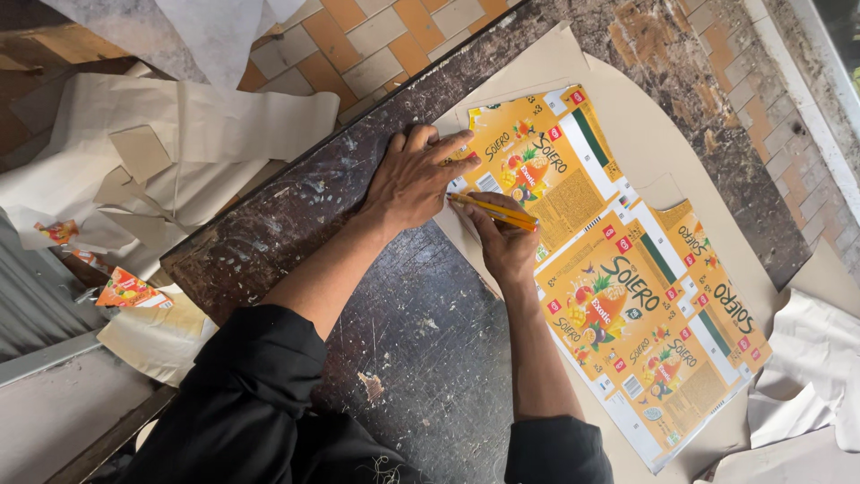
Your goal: The person cuts printed cardboard packaging with scissors, then measures and marks a large cardboard sheet using a ruler, tape measure, and pencil. They cut along the marked lines and trace a pattern onto another sheet before cutting it out.
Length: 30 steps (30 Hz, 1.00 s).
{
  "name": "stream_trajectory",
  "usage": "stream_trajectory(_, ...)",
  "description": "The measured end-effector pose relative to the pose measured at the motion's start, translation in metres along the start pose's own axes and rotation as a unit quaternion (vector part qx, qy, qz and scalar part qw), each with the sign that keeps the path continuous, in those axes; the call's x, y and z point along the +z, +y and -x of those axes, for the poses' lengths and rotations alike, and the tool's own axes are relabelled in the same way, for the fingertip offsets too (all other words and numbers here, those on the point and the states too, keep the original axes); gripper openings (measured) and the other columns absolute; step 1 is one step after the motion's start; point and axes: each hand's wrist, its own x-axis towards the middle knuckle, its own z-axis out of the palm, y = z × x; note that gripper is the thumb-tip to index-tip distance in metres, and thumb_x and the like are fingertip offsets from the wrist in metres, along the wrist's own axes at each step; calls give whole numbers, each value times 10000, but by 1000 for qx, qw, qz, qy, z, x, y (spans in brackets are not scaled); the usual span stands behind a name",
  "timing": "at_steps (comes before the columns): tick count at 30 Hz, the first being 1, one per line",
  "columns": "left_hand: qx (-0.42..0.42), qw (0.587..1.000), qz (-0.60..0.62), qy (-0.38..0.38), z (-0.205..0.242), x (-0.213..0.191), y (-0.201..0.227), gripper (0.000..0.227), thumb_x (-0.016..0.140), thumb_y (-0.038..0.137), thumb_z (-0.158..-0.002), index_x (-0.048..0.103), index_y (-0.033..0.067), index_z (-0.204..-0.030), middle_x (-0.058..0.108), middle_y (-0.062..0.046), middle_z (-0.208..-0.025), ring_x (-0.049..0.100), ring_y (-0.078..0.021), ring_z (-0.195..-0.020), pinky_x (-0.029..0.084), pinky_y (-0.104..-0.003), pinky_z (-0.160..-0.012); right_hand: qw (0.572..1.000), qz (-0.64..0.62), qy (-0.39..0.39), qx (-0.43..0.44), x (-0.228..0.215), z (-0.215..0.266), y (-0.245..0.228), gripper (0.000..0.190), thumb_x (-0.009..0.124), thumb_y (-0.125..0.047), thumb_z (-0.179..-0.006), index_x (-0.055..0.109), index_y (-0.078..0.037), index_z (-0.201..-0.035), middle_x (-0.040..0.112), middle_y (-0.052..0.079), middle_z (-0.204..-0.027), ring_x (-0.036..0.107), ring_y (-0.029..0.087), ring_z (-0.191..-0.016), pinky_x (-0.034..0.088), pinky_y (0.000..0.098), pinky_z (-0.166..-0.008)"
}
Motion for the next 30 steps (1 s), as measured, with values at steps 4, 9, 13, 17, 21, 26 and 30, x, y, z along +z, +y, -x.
stream_trajectory(4, 5, 1000, -13, -9, -1, 4, 0, 551, 658, 91, -830, 679, 265, -1352, 480, 50, -1534, 457, -254, -1222, 398, -449, -990, 997, 72, -28, 2, -12, 9, -15, 213, 728, -54, -964, 699, 47, -1149, 764, 110, -1086, 718, 145, -1005, 590, 277, -912)
stream_trajectory(9, -4, 999, -26, -26, -2, 9, -3, 542, 615, 75, -878, 669, 291, -1372, 454, 57, -1560, 442, -255, -1258, 392, -453, -999, 985, 158, -36, 61, -66, 54, -26, 216, 723, -95, -951, 714, 30, -1126, 771, 112, -1059, 741, 152, -992, 623, 290, -896)
stream_trajectory(13, -4, 999, -21, -25, -2, 19, -4, 511, 592, 90, -924, 671, 302, -1382, 445, 30, -1580, 435, -266, -1274, 385, -458, -1012, 977, 179, -1, 119, -121, 112, -23, 235, 728, -101, -933, 714, 22, -1133, 773, 123, -1077, 738, 165, -1007, 613, 304, -914)
stream_trajectory(17, -2, 1000, -10, -13, -2, 21, -8, 421, 593, 142, -971, 698, 295, -1349, 462, 21, -1581, 437, -271, -1274, 375, -483, -1037, 978, 150, 46, 135, -149, 146, -11, 243, 750, -77, -914, 714, 31, -1129, 764, 142, -1084, 725, 181, -1018, 594, 317, -919)
stream_trajectory(21, 1, 1000, -13, -22, -2, 17, -3, 418, 591, 145, -957, 707, 287, -1333, 469, 13, -1569, 442, -280, -1251, 370, -495, -1030, 987, 125, 36, 99, -141, 136, 0, 239, 732, -60, -924, 710, 38, -1141, 754, 138, -1139, 732, 190, -1061, 604, 311, -969)
stream_trajectory(26, 4, 1000, -11, -2, 0, 7, -1, 499, 608, 86, -886, 709, 263, -1342, 467, 34, -1570, 456, -263, -1264, 380, -450, -1021, 995, 65, 3, 69, -73, 66, 1, 240, 712, -45, -949, 672, 50, -1165, 755, 133, -1126, 742, 176, -1060, 612, 293, -972)
stream_trajectory(30, 6, 1000, -1, -1, 0, 5, 0, 535, 616, 54, -858, 708, 244, -1350, 479, 42, -1559, 460, -255, -1227, 385, -437, -992, 997, 67, -17, -16, -18, 14, -13, 197, 722, -22, -955, 708, 54, -1136, 762, 121, -1097, 734, 149, -981, 610, 276, -896)
